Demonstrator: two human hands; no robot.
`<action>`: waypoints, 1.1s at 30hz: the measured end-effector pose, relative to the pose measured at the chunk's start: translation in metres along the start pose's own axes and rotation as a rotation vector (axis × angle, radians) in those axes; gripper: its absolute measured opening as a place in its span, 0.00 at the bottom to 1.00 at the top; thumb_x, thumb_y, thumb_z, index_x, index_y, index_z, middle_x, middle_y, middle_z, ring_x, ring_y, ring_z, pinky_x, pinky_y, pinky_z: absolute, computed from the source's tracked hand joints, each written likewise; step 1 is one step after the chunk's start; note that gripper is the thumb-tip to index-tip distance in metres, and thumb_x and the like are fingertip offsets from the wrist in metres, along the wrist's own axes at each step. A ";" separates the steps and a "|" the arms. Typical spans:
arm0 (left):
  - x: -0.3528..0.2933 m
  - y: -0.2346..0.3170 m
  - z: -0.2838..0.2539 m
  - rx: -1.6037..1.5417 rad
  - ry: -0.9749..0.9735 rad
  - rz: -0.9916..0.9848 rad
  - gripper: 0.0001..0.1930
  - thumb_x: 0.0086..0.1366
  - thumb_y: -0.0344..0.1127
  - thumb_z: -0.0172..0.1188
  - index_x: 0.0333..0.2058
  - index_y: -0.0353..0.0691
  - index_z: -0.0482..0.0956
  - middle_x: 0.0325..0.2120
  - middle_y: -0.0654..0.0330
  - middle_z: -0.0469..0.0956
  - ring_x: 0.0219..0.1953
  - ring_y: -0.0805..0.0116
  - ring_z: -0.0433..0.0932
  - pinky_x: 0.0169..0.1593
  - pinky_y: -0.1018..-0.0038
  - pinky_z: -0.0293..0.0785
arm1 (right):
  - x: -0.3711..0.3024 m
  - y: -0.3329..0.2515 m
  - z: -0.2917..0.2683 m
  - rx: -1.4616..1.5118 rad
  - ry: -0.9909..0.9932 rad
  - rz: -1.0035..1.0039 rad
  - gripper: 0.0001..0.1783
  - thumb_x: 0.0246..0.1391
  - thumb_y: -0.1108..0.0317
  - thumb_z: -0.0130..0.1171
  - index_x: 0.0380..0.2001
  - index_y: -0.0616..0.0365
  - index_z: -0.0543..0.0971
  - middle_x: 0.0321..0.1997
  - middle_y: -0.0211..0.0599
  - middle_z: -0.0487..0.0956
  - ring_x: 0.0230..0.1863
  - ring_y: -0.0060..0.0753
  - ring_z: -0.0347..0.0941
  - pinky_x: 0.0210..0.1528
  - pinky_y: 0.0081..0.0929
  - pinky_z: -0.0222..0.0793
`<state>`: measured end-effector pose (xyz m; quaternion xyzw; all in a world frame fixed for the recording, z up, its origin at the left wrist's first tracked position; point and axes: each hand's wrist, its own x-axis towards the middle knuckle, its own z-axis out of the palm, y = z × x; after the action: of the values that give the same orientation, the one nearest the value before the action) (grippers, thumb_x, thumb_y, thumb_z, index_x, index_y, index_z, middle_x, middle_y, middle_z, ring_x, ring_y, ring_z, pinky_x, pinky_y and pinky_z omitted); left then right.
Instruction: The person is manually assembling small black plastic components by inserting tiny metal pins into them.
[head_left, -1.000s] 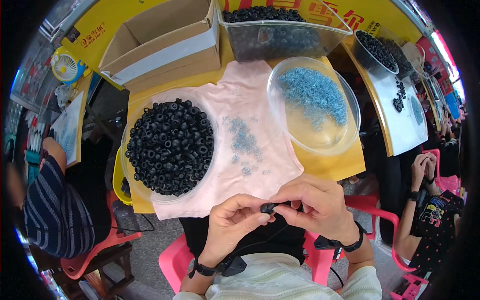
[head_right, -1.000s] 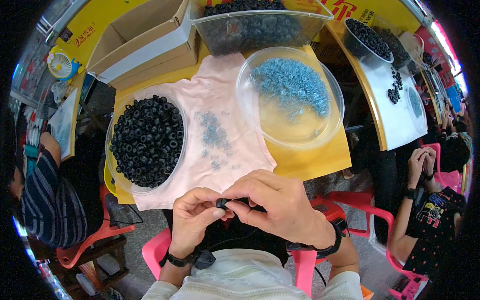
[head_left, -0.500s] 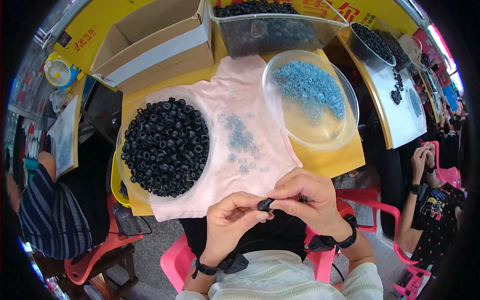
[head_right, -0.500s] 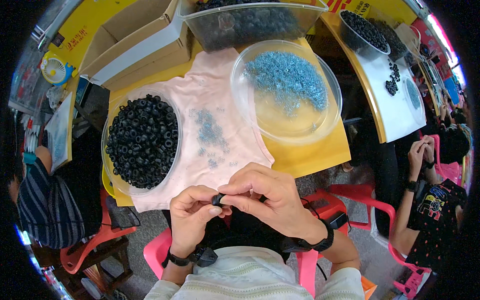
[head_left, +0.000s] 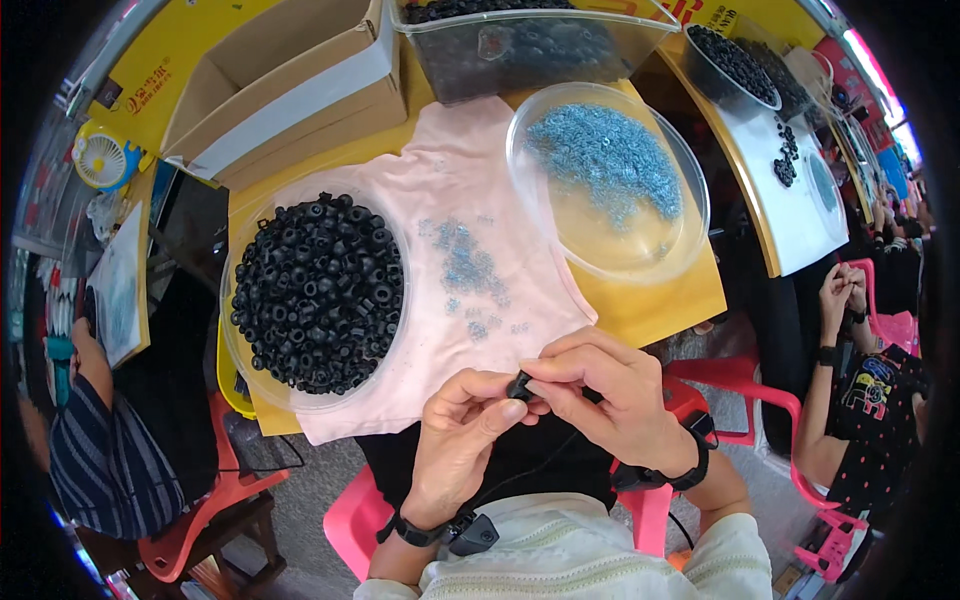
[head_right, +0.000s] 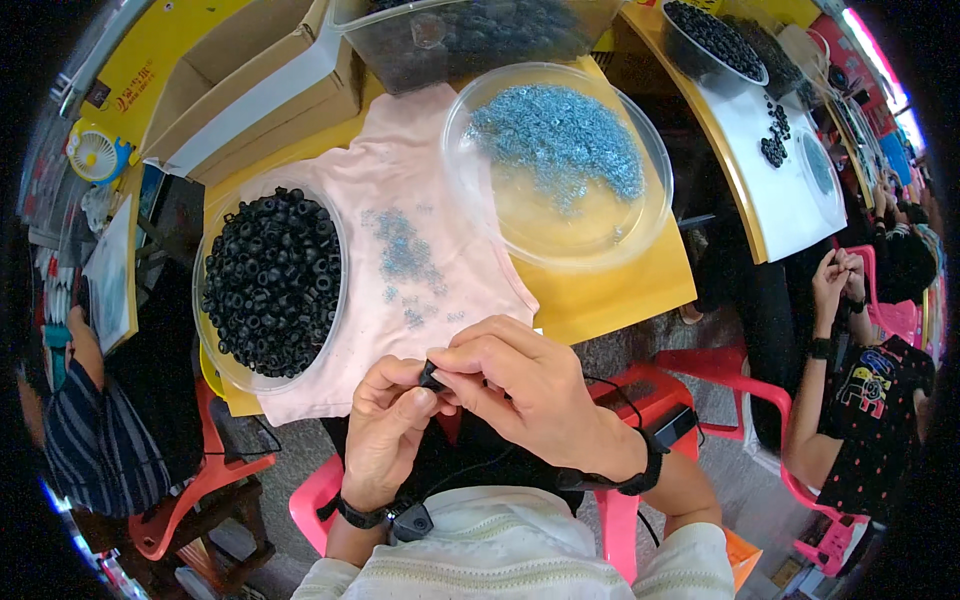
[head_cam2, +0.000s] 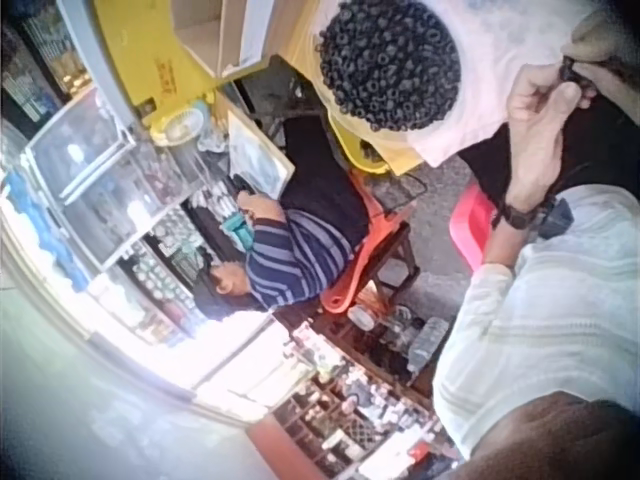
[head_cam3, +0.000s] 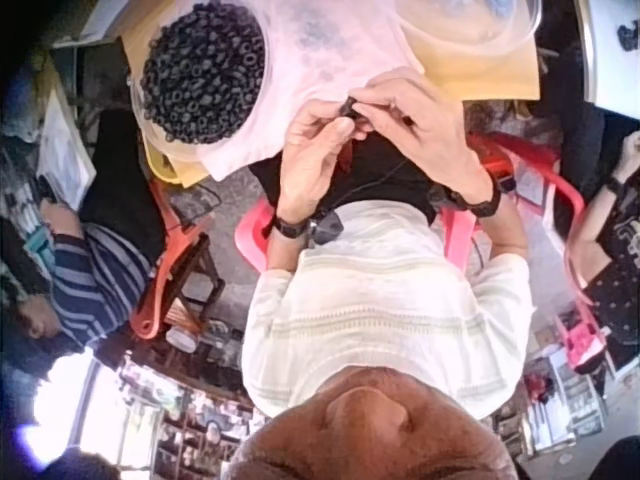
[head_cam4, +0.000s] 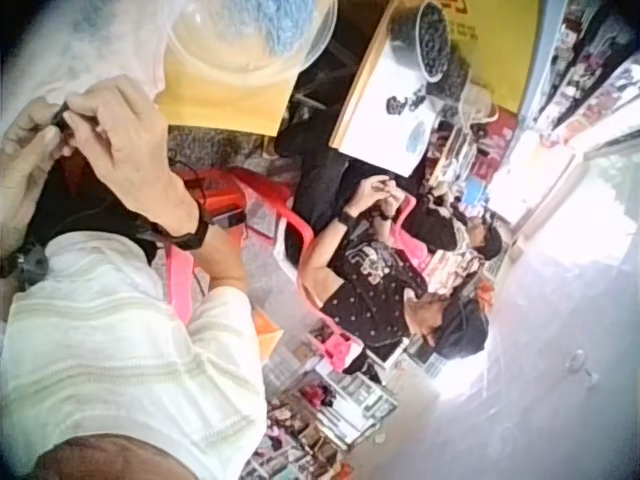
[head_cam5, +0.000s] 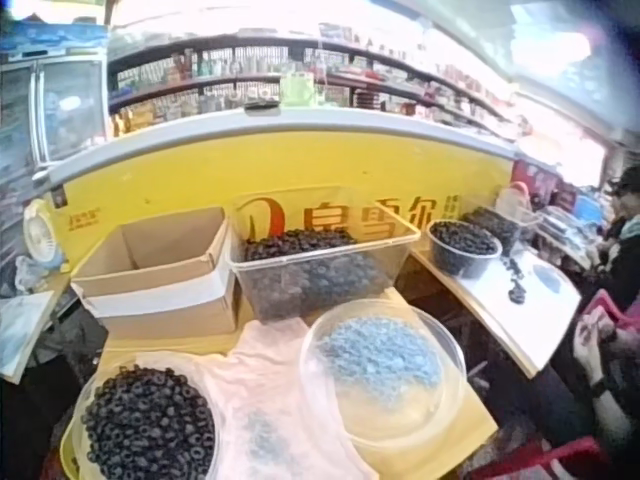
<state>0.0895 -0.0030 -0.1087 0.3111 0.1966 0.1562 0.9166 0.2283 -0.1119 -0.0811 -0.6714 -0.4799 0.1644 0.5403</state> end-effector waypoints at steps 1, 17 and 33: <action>-0.001 -0.001 0.000 0.024 0.001 0.017 0.08 0.65 0.23 0.57 0.42 0.33 0.74 0.39 0.51 0.80 0.42 0.64 0.81 0.47 0.72 0.78 | 0.000 0.000 0.000 -0.001 -0.004 0.003 0.14 0.47 0.79 0.66 0.40 0.63 0.80 0.34 0.39 0.78 0.31 0.30 0.77 0.29 0.22 0.73; -0.015 0.000 0.000 -0.102 -0.029 -0.101 0.07 0.67 0.24 0.53 0.43 0.34 0.73 0.44 0.48 0.79 0.48 0.58 0.79 0.54 0.63 0.75 | -0.007 -0.014 -0.004 -0.118 -0.084 -0.105 0.21 0.41 0.76 0.67 0.42 0.61 0.76 0.38 0.38 0.75 0.33 0.33 0.77 0.30 0.25 0.76; -0.020 0.002 0.009 0.147 0.110 0.117 0.09 0.59 0.17 0.60 0.38 0.33 0.76 0.38 0.55 0.81 0.40 0.73 0.80 0.46 0.78 0.76 | -0.006 -0.011 -0.003 -0.216 -0.066 -0.224 0.20 0.40 0.75 0.66 0.41 0.59 0.75 0.40 0.35 0.79 0.41 0.36 0.78 0.36 0.27 0.76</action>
<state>0.0758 -0.0138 -0.0955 0.3792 0.2391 0.2114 0.8685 0.2225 -0.1192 -0.0719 -0.6621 -0.5842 0.0728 0.4638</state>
